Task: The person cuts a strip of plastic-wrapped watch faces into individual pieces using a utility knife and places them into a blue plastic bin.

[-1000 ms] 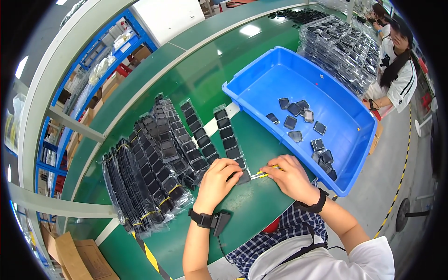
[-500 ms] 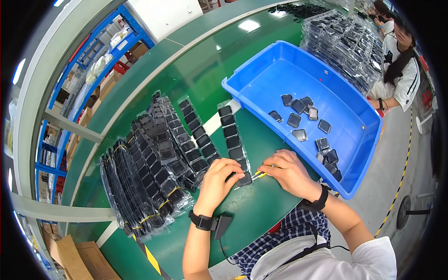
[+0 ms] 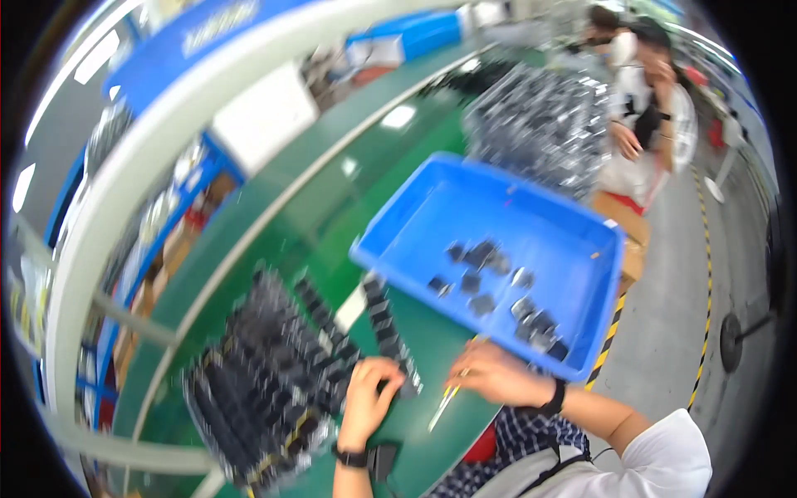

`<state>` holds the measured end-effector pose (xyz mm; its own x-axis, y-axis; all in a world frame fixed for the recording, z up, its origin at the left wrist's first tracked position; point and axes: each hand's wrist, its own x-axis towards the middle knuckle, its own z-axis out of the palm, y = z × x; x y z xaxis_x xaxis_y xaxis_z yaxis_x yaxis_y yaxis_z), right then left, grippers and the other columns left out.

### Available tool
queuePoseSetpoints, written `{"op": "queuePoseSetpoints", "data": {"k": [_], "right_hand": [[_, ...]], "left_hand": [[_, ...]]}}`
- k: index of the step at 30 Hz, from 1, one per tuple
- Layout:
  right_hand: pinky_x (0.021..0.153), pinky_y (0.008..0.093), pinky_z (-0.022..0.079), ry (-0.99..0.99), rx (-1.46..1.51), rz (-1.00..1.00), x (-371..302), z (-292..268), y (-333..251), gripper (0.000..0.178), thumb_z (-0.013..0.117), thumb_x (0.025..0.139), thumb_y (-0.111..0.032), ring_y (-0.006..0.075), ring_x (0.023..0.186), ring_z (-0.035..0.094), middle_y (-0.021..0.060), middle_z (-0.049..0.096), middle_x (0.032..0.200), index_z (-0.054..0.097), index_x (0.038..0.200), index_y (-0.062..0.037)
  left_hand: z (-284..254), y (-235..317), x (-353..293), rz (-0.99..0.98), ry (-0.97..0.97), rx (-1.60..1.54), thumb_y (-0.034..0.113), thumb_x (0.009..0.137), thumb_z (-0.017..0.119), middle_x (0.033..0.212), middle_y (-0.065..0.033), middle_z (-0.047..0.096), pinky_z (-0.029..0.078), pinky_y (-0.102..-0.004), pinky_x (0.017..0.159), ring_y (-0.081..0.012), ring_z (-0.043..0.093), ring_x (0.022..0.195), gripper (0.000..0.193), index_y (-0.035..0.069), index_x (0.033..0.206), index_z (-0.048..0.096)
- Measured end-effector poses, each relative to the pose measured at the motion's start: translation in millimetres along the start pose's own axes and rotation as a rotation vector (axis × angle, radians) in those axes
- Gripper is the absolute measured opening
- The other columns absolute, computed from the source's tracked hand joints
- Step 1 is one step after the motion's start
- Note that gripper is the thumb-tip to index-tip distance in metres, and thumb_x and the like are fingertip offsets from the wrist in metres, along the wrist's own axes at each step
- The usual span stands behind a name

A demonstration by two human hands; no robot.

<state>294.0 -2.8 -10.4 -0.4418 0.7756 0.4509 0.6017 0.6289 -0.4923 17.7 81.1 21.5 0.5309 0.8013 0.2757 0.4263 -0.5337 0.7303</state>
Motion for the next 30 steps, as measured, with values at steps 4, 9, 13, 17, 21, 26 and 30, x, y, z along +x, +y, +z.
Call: {"op": "queuePoseSetpoints", "data": {"k": [4,9,13,17,21,26,30], "right_hand": [[0.109,0.0466,0.043,0.068,0.062,-0.091,6.9,18.2,12.4,0.031,0.063,0.086,-0.006,0.0276,0.113,0.061,0.0052,0.065,0.113,0.074,0.114,-0.0117],[0.111,0.0462,0.042,0.137,0.028,-0.11,9.9,33.5,18.2,0.028,0.061,0.09,-0.009,0.0281,0.116,0.059,0.0082,0.063,0.116,0.072,0.115,-0.0084],[0.108,0.0462,0.043,0.151,0.164,-0.057,9.4,48.2,23.9,0.027,0.06,0.094,-0.013,0.0314,0.117,0.058,0.0117,0.064,0.118,0.072,0.117,-0.0096],[0.102,0.0463,0.046,0.257,0.208,-0.077,18.1,66.3,35.4,0.026,0.06,0.094,-0.013,0.0349,0.113,0.06,0.0167,0.065,0.118,0.071,0.118,-0.0072],[0.096,0.0472,0.05,0.225,0.117,-0.082,19.5,55.1,26.6,0.025,0.062,0.093,-0.011,0.0362,0.109,0.062,0.0206,0.066,0.118,0.07,0.116,-0.0037],[0.092,0.0464,0.052,0.236,0.057,-0.123,15.4,37.1,15.8,0.023,0.063,0.093,-0.01,0.0353,0.108,0.064,0.0216,0.067,0.115,0.068,0.114,-0.0027],[0.092,0.0463,0.051,0.346,0.022,-0.145,17.6,29.3,9.7,0.023,0.063,0.094,-0.01,0.0357,0.107,0.064,0.0211,0.067,0.115,0.067,0.115,-0.0026]], "left_hand": [[-4.4,7.3,-0.5,-0.338,0.069,-0.554,0.012,0.098,0.069,0.107,-0.0118,0.07,0.053,-0.0351,0.091,-0.0231,0.067,0.099,0.026,0.003,0.123,0.064],[4.0,78.7,66.5,-0.404,-0.006,-0.601,0.02,0.104,0.068,0.096,-0.0048,0.066,0.051,-0.0228,0.077,-0.0092,0.061,0.086,0.032,0.006,0.132,0.061],[45.4,87.6,102.9,-0.186,-0.133,-0.766,0.021,0.106,0.065,0.106,-0.0078,0.068,0.053,-0.0269,0.082,-0.0137,0.064,0.093,0.035,0.003,0.135,0.059],[54.5,99.8,101.4,-0.052,-0.325,-0.252,0.021,0.104,0.066,0.122,-0.0142,0.067,0.052,-0.036,0.096,-0.0247,0.065,0.109,0.039,0.001,0.137,0.058],[53.7,83.0,96.4,0.451,-0.32,0.027,0.02,0.101,0.067,0.134,-0.0187,0.062,0.044,-0.0443,0.109,-0.0356,0.058,0.127,0.041,0.002,0.137,0.06],[59.6,74.7,93.0,0.429,-0.359,0.018,0.02,0.097,0.069,0.139,-0.0184,0.058,0.037,-0.0478,0.114,-0.039,0.051,0.131,0.043,0.005,0.136,0.063],[64.6,73.5,93.0,0.438,-0.346,0.066,0.022,0.098,0.068,0.139,-0.0174,0.058,0.034,-0.0484,0.115,-0.0382,0.05,0.132,0.043,0.007,0.138,0.062]]}}
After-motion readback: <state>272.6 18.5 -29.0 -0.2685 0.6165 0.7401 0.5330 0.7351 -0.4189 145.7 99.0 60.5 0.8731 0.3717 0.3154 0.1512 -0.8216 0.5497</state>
